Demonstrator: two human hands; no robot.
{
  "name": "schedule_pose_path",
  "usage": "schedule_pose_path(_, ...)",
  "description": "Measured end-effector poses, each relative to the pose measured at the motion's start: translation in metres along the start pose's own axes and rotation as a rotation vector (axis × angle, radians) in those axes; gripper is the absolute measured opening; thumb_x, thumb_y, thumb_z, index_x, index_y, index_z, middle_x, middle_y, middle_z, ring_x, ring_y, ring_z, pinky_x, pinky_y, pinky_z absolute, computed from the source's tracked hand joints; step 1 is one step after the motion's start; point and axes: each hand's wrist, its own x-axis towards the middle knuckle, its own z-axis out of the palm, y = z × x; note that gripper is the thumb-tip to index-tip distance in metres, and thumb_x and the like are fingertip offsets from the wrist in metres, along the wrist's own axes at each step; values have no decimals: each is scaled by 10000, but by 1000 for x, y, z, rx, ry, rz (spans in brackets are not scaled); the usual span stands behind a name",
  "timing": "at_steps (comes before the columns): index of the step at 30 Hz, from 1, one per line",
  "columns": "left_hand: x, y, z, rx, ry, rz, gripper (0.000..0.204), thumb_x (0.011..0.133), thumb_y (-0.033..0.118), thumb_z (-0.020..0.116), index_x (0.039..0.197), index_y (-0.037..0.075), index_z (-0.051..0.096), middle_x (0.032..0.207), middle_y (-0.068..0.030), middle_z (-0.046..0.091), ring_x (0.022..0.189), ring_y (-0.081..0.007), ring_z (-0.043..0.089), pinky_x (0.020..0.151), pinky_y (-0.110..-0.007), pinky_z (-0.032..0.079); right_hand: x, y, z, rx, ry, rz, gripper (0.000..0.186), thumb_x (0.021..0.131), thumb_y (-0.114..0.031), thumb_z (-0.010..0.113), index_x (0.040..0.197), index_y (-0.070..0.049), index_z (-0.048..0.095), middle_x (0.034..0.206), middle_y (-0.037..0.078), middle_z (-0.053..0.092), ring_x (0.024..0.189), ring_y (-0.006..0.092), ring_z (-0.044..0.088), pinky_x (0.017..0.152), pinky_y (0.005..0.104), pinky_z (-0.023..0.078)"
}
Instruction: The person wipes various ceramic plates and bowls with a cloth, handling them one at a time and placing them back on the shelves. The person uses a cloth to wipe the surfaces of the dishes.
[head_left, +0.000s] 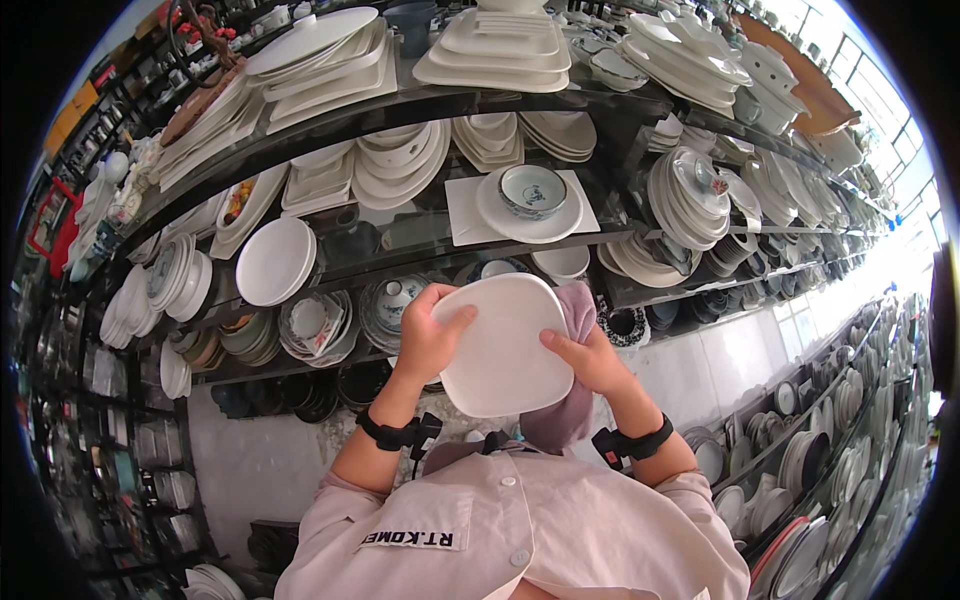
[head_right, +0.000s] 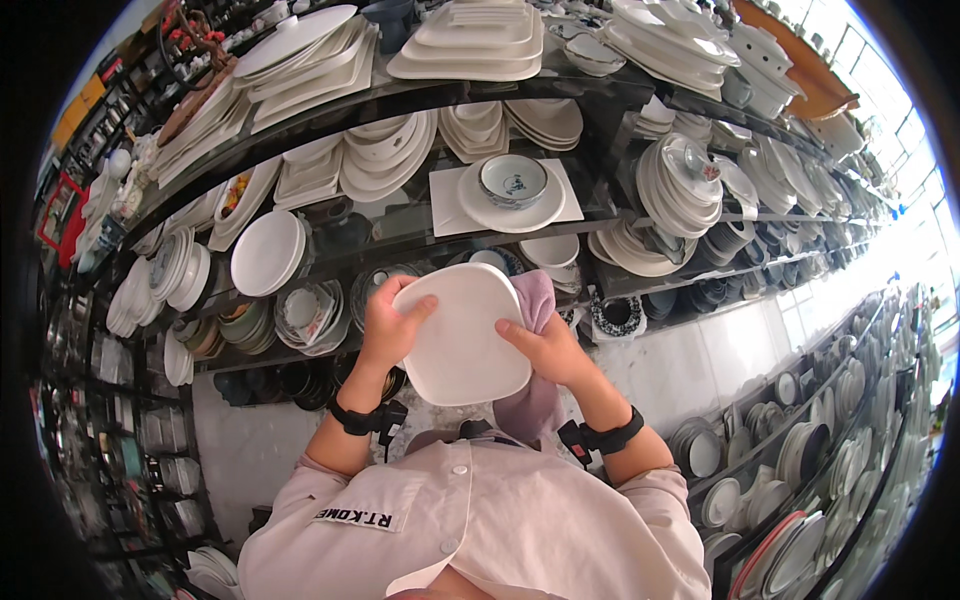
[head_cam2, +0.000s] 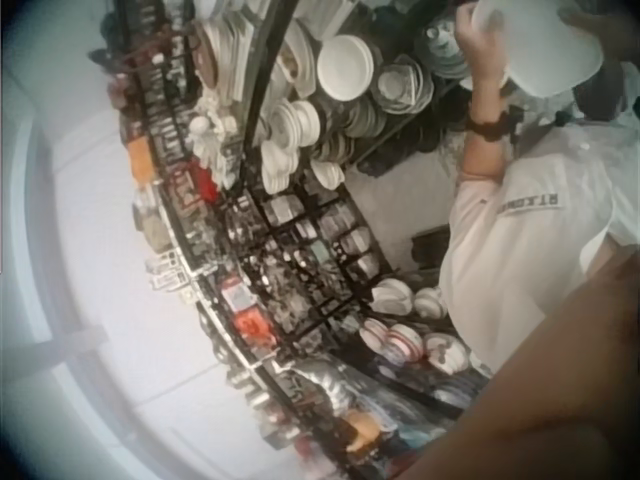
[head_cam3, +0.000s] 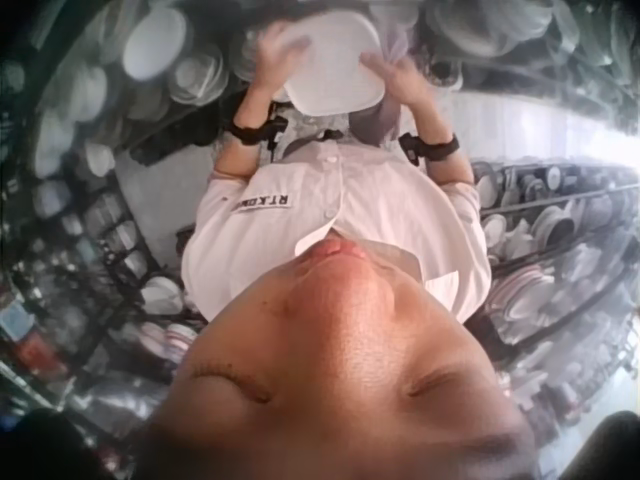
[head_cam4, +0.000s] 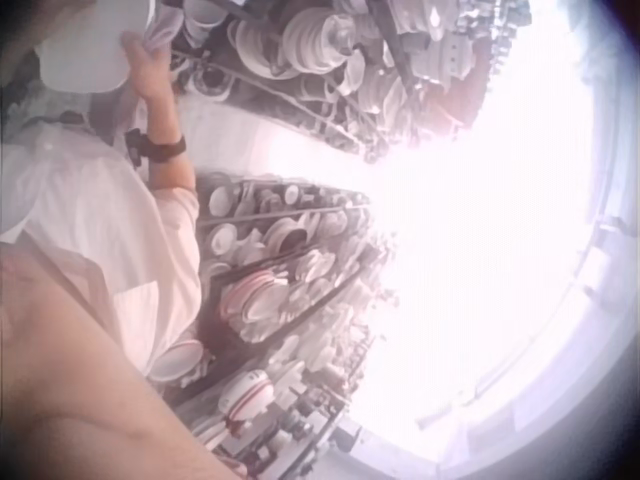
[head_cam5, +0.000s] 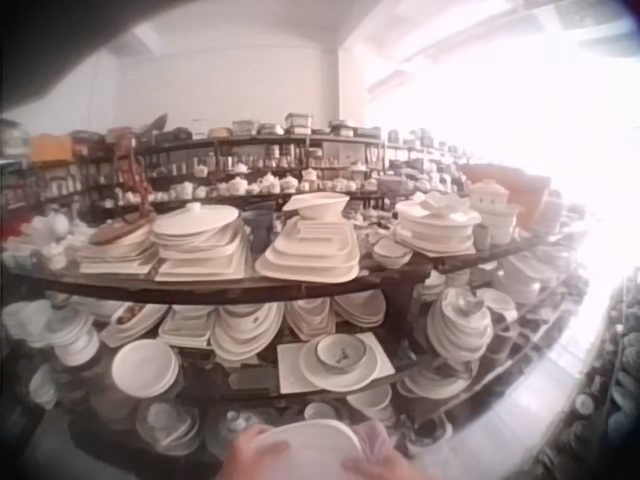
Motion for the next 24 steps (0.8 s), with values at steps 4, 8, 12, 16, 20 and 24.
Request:
schedule_pose_path(4, -1, -5, -11, 16, 68, 13, 231, 878, 139, 757, 1013, -7, 639, 882, -60, 704, 781, -115, 648, 712, -290, 531, -3, -3, 9, -241, 98, -71, 471, 917, -191, 739, 1310, 21, 589, 1203, 96, 676, 1113, 155, 613, 956, 333, 494)
schedule_pose_path(8, 6, -10, -16, 3, 111, -7, 216, 878, 131, 745, 1003, -8, 636, 887, -57, 701, 794, -116, 648, 713, -292, 528, -2, 7, 10, -269, 154, -138, 431, 880, -118, 715, 1269, 35, 608, 1152, 99, 695, 1071, 167, 635, 932, 337, 503)
schedule_pose_path(12, 13, -16, -8, -129, 86, -91, 248, 874, 120, 732, 1055, -17, 631, 939, -70, 696, 856, -134, 654, 756, -293, 527, 6, 10, 6, -292, 332, -128, 386, 856, -85, 680, 1217, 46, 642, 1114, 108, 712, 1042, 180, 656, 902, 343, 515)
schedule_pose_path(16, 22, -15, -3, -519, 5, -161, 407, 868, 88, 715, 1235, -24, 579, 1125, -108, 666, 1005, -170, 647, 885, -311, 519, 22, 15, -7, -193, 359, -144, 361, 861, -40, 645, 1208, 59, 636, 1135, 117, 699, 1058, 198, 660, 916, 347, 513)
schedule_pose_path(20, 33, -28, 4, -415, -83, -83, 547, 879, 92, 702, 1368, -15, 481, 1341, -130, 571, 1086, -191, 630, 954, -333, 514, 44, 23, -21, 118, 405, -134, 406, 862, -1, 615, 1260, 73, 594, 1201, 130, 669, 1096, 213, 647, 947, 348, 504)
schedule_pose_path(24, 48, -23, 17, -30, -153, -311, 303, 951, 173, 642, 1179, -20, 591, 861, -98, 719, 758, -164, 692, 662, -323, 539, 76, 28, -45, 176, 426, -100, 406, 872, -9, 618, 1267, 78, 588, 1217, 132, 663, 1098, 215, 645, 947, 343, 503)
